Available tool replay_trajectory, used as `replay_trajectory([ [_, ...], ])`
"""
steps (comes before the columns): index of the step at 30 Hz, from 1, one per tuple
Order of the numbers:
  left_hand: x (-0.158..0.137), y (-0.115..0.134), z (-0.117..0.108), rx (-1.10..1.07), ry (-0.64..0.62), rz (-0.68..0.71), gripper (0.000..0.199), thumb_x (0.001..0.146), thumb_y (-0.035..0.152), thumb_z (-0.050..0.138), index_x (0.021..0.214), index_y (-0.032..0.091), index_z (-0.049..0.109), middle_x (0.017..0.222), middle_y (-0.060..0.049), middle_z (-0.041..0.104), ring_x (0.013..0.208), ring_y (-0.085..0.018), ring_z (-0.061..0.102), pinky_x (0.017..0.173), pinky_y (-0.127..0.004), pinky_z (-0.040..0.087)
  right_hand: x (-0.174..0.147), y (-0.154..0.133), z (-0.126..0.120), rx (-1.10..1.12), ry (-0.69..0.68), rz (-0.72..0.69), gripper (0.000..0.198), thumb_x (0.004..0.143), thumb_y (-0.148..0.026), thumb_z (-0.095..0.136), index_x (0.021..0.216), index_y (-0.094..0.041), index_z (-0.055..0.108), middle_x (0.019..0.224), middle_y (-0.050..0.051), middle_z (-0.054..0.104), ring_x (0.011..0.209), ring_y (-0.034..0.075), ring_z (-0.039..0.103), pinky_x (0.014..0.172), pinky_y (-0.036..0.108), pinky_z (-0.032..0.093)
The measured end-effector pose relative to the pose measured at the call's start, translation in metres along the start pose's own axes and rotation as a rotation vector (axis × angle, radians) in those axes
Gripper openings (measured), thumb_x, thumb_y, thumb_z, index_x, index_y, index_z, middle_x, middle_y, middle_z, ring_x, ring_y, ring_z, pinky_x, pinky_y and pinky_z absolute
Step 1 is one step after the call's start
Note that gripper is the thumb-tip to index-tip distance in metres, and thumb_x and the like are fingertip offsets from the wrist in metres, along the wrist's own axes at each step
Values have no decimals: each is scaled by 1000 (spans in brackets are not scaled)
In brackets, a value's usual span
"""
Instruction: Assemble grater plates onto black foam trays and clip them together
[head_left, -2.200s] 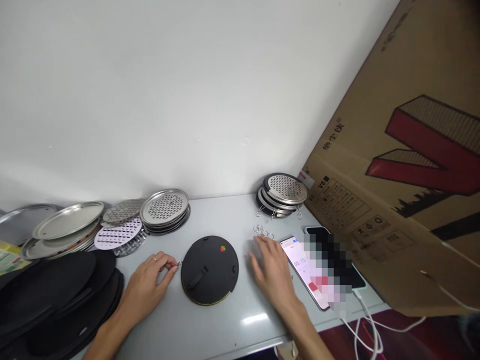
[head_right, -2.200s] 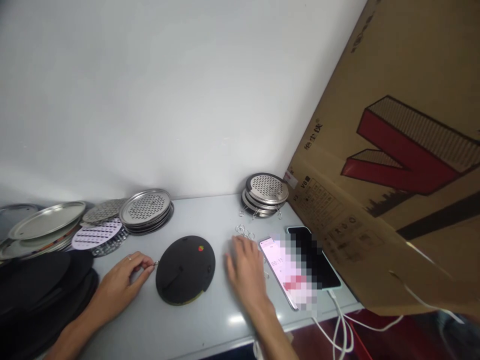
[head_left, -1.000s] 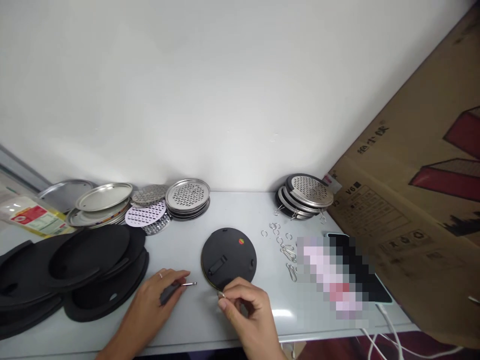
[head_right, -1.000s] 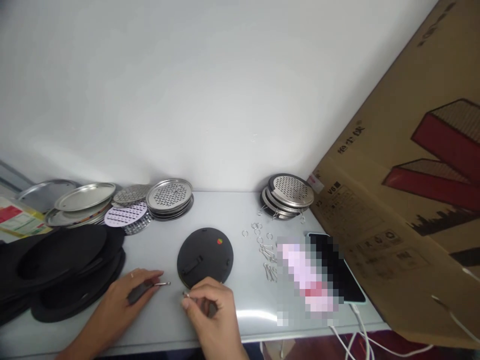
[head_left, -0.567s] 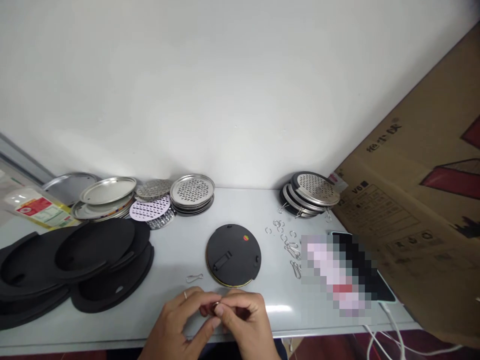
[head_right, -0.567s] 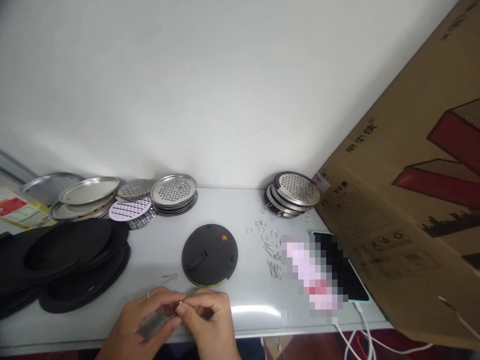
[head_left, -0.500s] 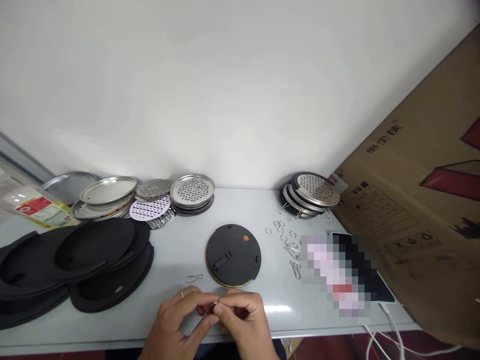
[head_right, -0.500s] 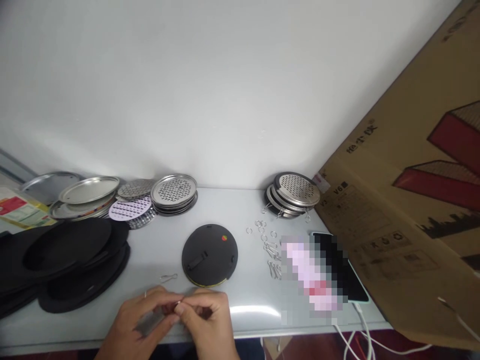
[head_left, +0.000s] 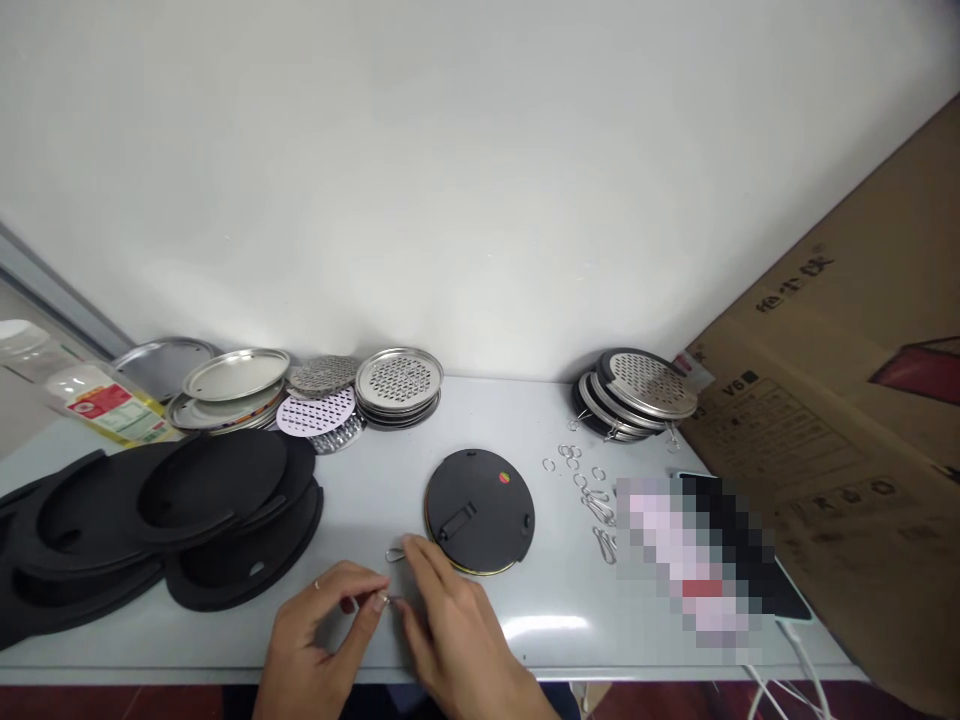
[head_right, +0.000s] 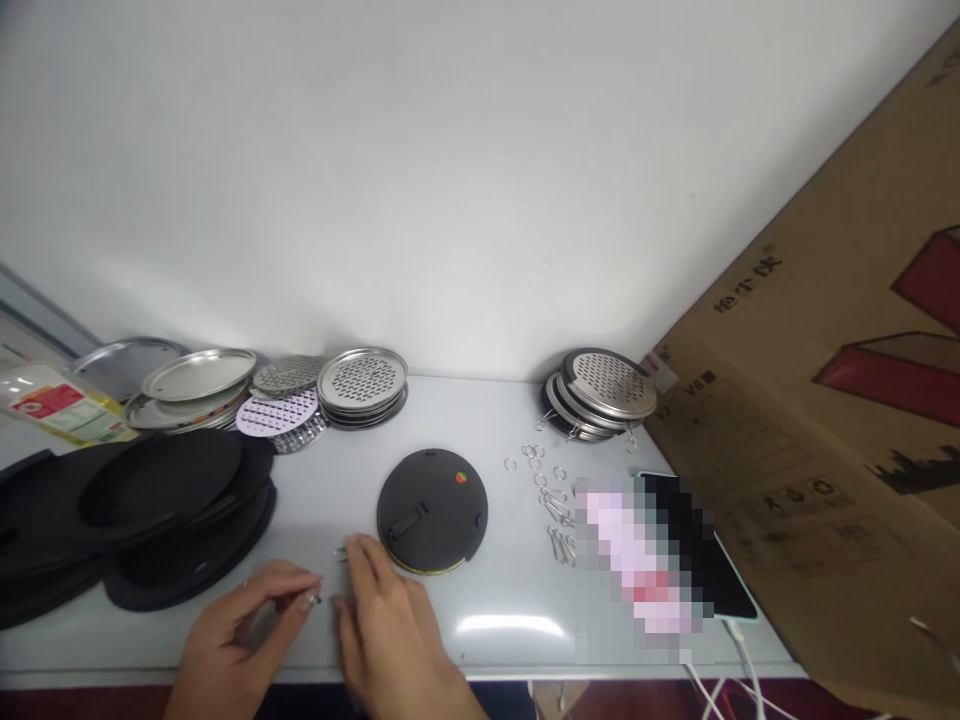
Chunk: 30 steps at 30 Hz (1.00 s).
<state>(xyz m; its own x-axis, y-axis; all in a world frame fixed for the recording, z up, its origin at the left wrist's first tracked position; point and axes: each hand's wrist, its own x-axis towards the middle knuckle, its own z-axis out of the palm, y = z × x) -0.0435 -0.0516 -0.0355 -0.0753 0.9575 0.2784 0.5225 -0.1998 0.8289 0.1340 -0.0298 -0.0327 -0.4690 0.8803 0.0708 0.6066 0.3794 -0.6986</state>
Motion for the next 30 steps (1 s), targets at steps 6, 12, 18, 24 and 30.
replay_trajectory([
  [6,1,-12,-6,40,33,-29,17,87,39,67,85,23,72,76,-1,73,68,-17,68,63,-24,58,30,-8,5,-451,-170,-14,42,78,-8,63,119,-16,57,117,12,65,70,23,73,60,32,58],
  [12,2,-21,-6,60,35,-38,24,85,46,68,85,23,75,80,-2,77,72,-19,73,68,-25,61,35,-11,1,-503,-242,-77,37,68,-10,72,104,-11,63,101,14,65,77,27,70,56,33,55],
  [18,5,-23,0,93,36,21,20,85,43,69,82,24,75,76,-1,75,67,-18,70,63,-24,59,34,-11,-5,-498,-325,-99,32,65,-6,74,96,-5,69,95,20,69,84,31,69,57,34,55],
  [24,9,-19,6,41,14,75,9,85,34,70,86,26,75,76,1,73,68,-16,68,64,-23,58,17,-4,-13,-354,-234,-16,22,80,-9,65,102,-10,64,102,15,69,83,25,71,64,32,55],
  [30,14,-10,16,-85,-148,59,9,88,26,66,83,26,74,75,1,74,68,-16,70,63,-23,58,-11,10,-15,641,55,221,13,98,-31,53,88,-23,51,74,-3,60,66,13,60,59,23,49],
])
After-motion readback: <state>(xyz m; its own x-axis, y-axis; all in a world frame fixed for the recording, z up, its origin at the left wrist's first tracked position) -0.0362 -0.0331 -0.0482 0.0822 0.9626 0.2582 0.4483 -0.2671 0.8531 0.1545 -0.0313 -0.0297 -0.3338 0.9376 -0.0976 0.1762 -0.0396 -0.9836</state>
